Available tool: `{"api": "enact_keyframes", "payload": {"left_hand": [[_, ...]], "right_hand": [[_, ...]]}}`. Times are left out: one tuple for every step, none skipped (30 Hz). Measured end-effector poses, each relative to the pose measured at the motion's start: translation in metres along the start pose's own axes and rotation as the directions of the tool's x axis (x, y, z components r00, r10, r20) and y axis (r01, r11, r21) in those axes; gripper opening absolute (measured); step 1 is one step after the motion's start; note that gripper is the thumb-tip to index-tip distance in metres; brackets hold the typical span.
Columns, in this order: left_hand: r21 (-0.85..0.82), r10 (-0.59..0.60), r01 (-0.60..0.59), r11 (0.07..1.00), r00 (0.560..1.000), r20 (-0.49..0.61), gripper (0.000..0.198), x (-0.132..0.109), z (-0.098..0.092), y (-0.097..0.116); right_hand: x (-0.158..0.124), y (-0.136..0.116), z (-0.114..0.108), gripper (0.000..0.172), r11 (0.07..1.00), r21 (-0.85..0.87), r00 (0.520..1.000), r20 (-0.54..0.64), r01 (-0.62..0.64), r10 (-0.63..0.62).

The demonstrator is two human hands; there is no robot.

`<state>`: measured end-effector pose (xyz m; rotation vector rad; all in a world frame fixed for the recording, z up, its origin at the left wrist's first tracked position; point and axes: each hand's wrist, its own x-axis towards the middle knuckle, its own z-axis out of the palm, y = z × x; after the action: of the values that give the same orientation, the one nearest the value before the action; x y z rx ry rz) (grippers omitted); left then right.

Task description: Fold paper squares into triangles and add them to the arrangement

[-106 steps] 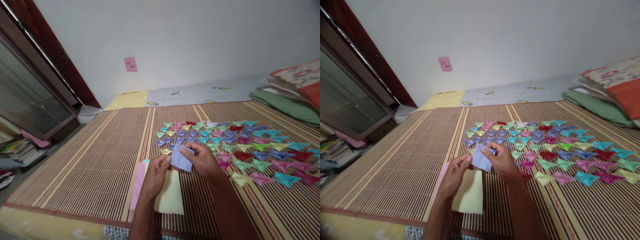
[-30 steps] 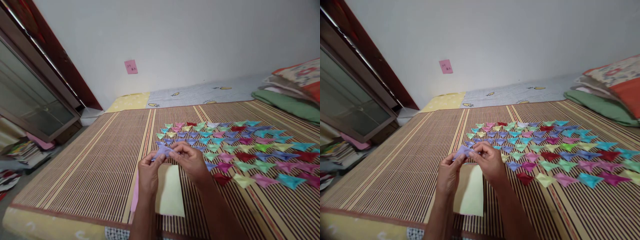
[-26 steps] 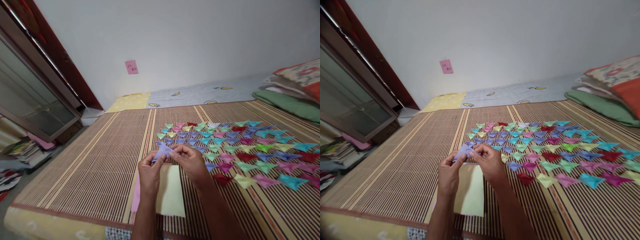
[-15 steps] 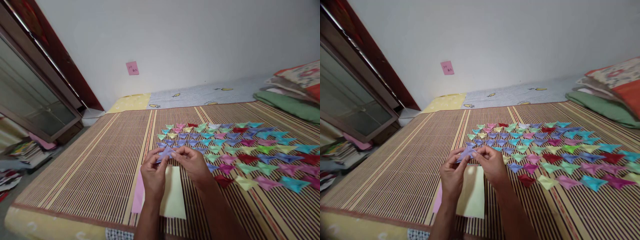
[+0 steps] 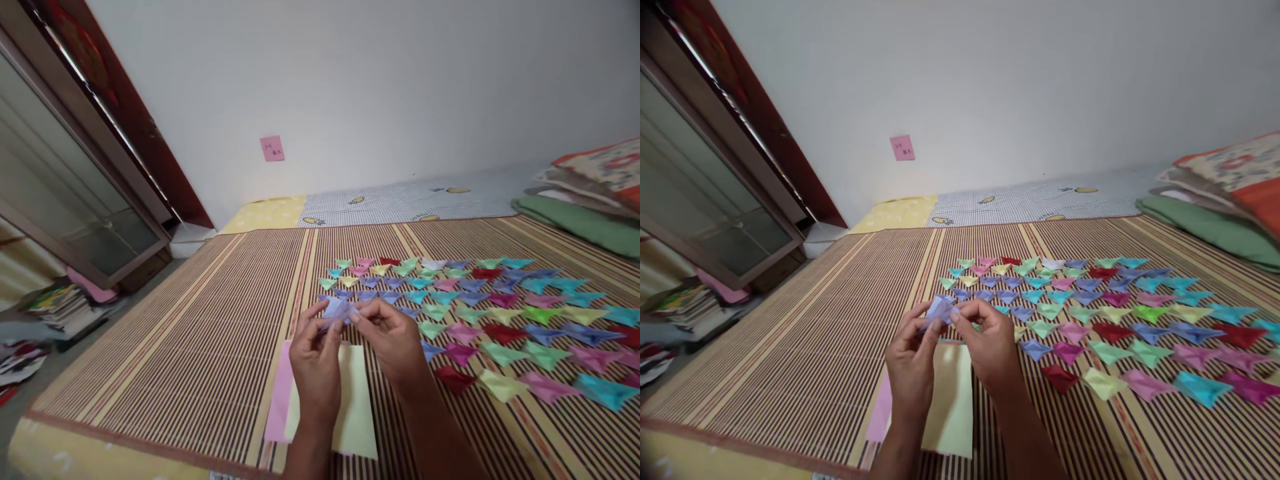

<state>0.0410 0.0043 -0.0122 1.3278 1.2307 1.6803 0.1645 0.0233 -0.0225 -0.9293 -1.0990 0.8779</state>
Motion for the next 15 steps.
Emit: {"api": "enact_keyframes", "payload": {"left_hand": [[-0.052, -0.029, 0.028, 0.998, 0.999, -0.020, 0.013, -0.0005, 0.0011, -0.0010], [-0.107, -0.060, 0.055, 0.993, 0.997, -0.043, 0.013, -0.0009, 0.0020, -0.0019], [-0.157, -0.091, 0.080, 0.984, 0.994, -0.064, 0.013, -0.0012, 0.0027, -0.0026], [-0.197, -0.119, 0.102, 0.975, 0.990, -0.078, 0.014, -0.0011, 0.0032, -0.0032], [-0.224, -0.143, 0.120, 0.967, 0.986, -0.086, 0.016, -0.0009, 0.0034, -0.0036], [-0.240, -0.161, 0.135, 0.961, 0.983, -0.090, 0.017, -0.0003, 0.0034, -0.0039], [-0.246, -0.173, 0.146, 0.958, 0.980, -0.094, 0.019, 0.0004, 0.0031, -0.0042], [-0.248, -0.182, 0.152, 0.957, 0.978, -0.102, 0.021, 0.0012, 0.0027, -0.0045], [-0.248, -0.188, 0.157, 0.956, 0.976, -0.109, 0.022, 0.0021, 0.0022, -0.0050], [-0.248, -0.193, 0.160, 0.956, 0.975, -0.114, 0.024, 0.0028, 0.0017, -0.0054], [-0.247, -0.195, 0.162, 0.955, 0.974, -0.116, 0.025, 0.0035, 0.0013, -0.0059], [-0.247, -0.195, 0.162, 0.955, 0.974, -0.113, 0.025, 0.0039, 0.0009, -0.0062], [-0.248, -0.193, 0.162, 0.955, 0.975, -0.106, 0.025, 0.0042, 0.0006, -0.0064], [-0.249, -0.188, 0.158, 0.955, 0.977, -0.100, 0.025, 0.0043, 0.0004, -0.0064], [-0.249, -0.182, 0.154, 0.956, 0.979, -0.094, 0.025, 0.0042, 0.0004, -0.0062]], "right_hand": [[-0.0002, 0.0000, -0.0003, 0.019, 1.000, -0.013, 1.000, -0.014, 0.005, -0.006], [-0.0004, 0.0000, -0.0005, 0.019, 1.000, -0.027, 1.000, -0.027, 0.010, -0.010], [-0.0006, -0.0001, -0.0005, 0.019, 0.999, -0.040, 0.999, -0.039, 0.013, -0.015], [-0.0009, -0.0001, -0.0004, 0.018, 0.998, -0.054, 0.999, -0.047, 0.018, -0.020], [-0.0012, -0.0002, -0.0001, 0.018, 0.998, -0.066, 0.998, -0.053, 0.024, -0.027], [-0.0014, -0.0003, 0.0005, 0.018, 0.997, -0.075, 0.997, -0.061, 0.033, -0.038], [-0.0017, -0.0006, 0.0011, 0.018, 0.995, -0.083, 0.996, -0.066, 0.046, -0.051], [-0.0019, -0.0010, 0.0017, 0.018, 0.994, -0.092, 0.995, -0.071, 0.060, -0.067], [-0.0021, -0.0015, 0.0022, 0.019, 0.992, -0.102, 0.994, -0.075, 0.072, -0.080], [-0.0023, -0.0020, 0.0025, 0.019, 0.991, -0.111, 0.993, -0.078, 0.079, -0.088], [-0.0024, -0.0026, 0.0026, 0.019, 0.990, -0.118, 0.993, -0.077, 0.079, -0.088], [-0.0025, -0.0030, 0.0024, 0.019, 0.990, -0.121, 0.994, -0.070, 0.072, -0.081], [-0.0025, -0.0033, 0.0021, 0.019, 0.991, -0.119, 0.996, -0.061, 0.063, -0.070], [-0.0025, -0.0034, 0.0016, 0.019, 0.992, -0.113, 0.997, -0.054, 0.054, -0.061], [-0.0025, -0.0031, 0.0012, 0.019, 0.993, -0.107, 0.997, -0.050, 0.048, -0.053]]}}
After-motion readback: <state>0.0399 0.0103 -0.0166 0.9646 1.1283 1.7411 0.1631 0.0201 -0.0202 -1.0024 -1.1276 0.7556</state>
